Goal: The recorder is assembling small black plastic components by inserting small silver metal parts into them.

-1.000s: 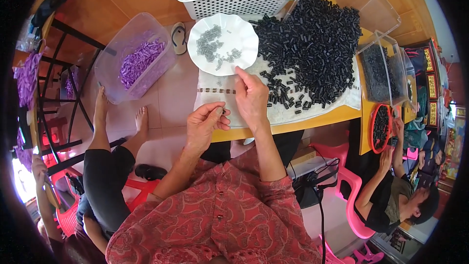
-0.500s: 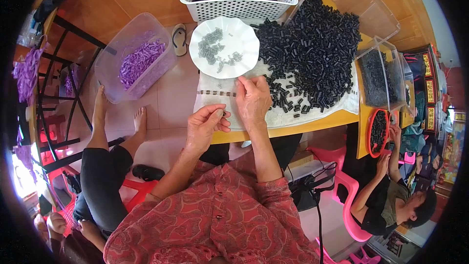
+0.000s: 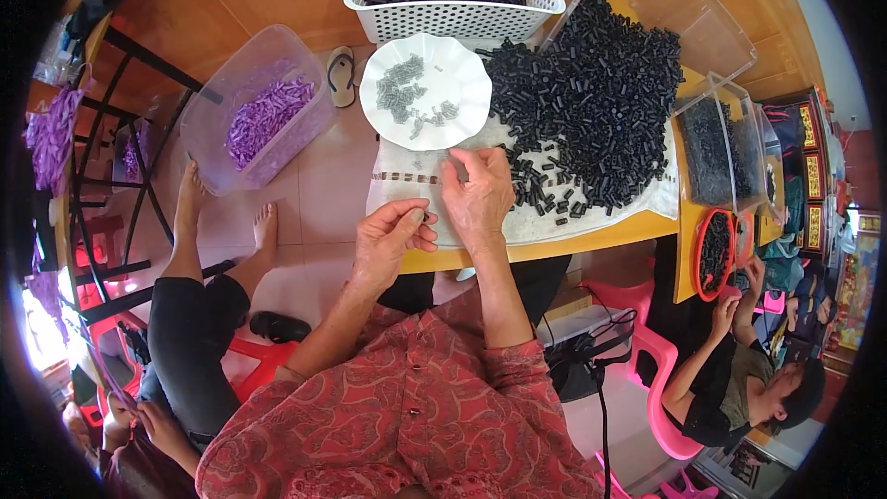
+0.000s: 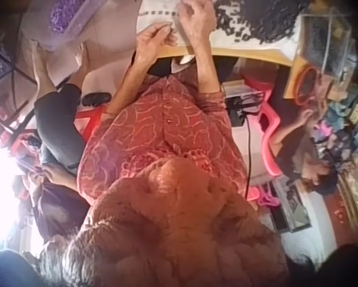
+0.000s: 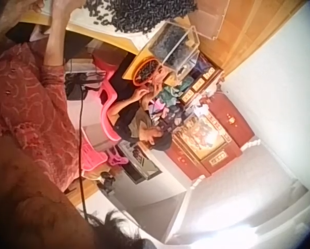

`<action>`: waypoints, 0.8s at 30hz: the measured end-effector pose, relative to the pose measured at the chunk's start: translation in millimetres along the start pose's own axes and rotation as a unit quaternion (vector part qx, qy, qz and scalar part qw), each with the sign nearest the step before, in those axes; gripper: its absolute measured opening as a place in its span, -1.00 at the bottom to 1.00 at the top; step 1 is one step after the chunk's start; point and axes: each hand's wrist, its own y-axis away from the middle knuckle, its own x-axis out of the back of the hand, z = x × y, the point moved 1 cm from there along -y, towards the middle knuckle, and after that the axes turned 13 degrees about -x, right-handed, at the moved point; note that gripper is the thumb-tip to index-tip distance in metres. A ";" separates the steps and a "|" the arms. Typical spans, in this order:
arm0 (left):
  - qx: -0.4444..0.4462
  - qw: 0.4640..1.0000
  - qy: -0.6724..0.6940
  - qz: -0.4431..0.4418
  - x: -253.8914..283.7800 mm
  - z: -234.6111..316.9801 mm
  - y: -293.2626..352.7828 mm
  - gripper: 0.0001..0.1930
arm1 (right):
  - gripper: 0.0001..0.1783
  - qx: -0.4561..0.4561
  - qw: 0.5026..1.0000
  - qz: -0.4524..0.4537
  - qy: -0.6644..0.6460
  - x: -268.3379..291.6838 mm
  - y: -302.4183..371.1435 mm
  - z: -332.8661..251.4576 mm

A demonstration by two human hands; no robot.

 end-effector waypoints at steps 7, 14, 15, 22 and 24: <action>0.006 1.000 0.002 -0.002 -0.6 1.2 -0.1 -0.78 | -0.87 0.004 1.000 -0.011 0.021 0.1 1.1 4.0; 0.000 1.000 0.011 -0.002 0.3 0.5 0.2 -0.78 | -0.91 0.017 1.000 -0.013 -0.004 -4.2 3.3 -1.4; 0.004 1.000 0.012 -0.003 0.6 1.4 0.0 -0.77 | -0.92 0.017 1.000 -0.019 0.000 -4.5 3.3 -1.7; -0.025 0.991 0.131 -0.025 4.9 2.7 -1.7 -0.71 | -0.92 0.052 0.998 -0.018 -0.039 3.0 9.9 2.3; -0.025 0.988 0.148 -0.024 3.6 6.5 -2.0 -0.71 | -0.92 0.055 0.994 -0.040 -0.083 13.4 16.4 -1.7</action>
